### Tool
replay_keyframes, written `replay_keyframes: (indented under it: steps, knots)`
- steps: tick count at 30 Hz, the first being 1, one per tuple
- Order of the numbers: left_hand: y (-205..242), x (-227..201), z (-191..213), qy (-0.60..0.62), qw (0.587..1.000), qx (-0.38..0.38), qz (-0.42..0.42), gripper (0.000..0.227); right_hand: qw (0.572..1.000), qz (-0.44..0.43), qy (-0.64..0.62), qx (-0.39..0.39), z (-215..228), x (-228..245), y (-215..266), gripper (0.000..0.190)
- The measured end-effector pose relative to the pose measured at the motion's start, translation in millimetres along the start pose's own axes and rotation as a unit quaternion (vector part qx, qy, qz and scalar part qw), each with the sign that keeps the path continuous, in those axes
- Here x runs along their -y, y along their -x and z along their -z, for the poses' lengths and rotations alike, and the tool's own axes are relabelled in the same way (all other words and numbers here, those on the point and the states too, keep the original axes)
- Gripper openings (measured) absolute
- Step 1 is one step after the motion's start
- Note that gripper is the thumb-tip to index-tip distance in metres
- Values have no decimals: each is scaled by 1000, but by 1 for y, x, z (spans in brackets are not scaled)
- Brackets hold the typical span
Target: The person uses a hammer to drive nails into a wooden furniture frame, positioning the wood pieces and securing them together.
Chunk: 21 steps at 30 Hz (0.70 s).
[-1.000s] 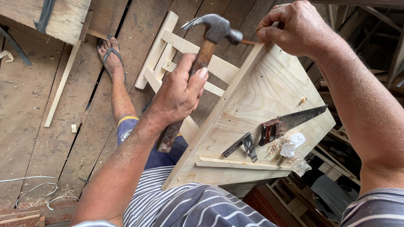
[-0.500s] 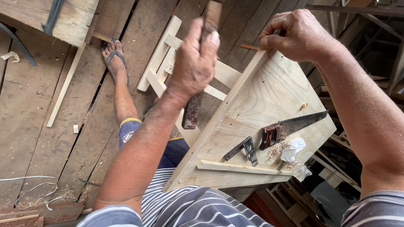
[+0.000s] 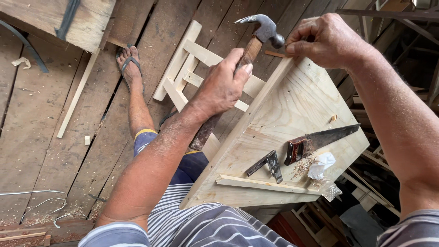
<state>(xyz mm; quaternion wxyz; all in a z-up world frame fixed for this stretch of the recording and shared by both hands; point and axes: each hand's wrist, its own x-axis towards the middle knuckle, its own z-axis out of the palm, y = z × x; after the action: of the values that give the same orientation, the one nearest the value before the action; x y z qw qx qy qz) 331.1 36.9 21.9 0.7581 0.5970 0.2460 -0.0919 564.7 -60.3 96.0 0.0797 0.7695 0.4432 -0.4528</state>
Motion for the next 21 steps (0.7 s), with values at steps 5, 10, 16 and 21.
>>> replay_keyframes:
  steps: [5,10,16,21]
  knots:
    - [-6,1,-1,68,992,-94,-48,13,1000,-7,-29,5,-1,-4,1,8]
    - [12,-2,16,156,988,19,-16,14,998,43,-22,36,16,5,3,14]
    - [28,13,25,250,967,-41,24,12,967,13,224,120,30,-6,-1,46]
    - [35,14,14,221,973,-32,55,12,973,-59,164,152,37,4,-8,37]
